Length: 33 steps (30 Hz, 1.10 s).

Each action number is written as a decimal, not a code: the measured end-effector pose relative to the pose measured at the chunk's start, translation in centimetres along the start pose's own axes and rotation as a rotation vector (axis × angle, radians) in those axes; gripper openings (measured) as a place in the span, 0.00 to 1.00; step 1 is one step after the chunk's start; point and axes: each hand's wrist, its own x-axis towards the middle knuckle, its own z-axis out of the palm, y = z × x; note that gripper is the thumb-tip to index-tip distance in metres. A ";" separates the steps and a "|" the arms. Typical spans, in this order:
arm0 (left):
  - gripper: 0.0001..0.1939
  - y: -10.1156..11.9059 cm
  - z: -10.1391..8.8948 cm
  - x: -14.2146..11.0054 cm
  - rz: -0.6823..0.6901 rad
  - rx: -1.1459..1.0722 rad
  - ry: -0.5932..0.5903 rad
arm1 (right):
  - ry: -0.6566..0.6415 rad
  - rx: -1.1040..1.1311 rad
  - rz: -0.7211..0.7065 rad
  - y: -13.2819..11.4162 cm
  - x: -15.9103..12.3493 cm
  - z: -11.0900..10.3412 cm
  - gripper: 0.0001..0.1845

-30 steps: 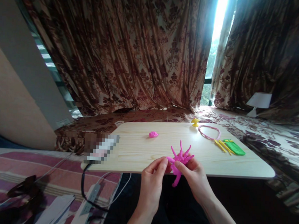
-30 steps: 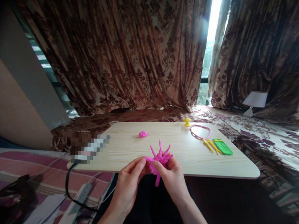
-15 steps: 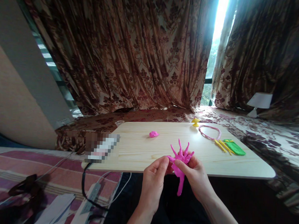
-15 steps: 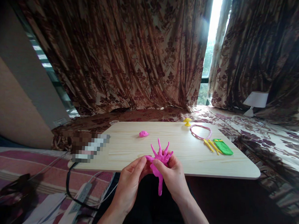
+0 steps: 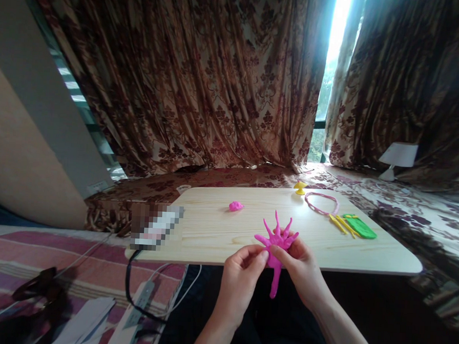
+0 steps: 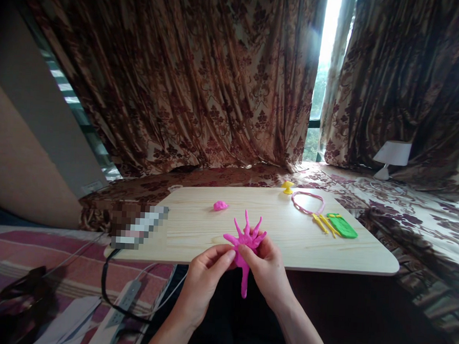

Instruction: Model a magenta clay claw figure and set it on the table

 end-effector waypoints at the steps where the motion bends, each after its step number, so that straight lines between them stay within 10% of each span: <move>1: 0.11 0.0 0.0 0.0 -0.004 0.018 -0.012 | 0.010 -0.002 -0.005 0.0 0.0 0.0 0.10; 33: 0.11 -0.1 0.4 -0.4 0.004 0.045 0.009 | 0.041 0.037 0.032 0.4 0.1 -0.2 0.11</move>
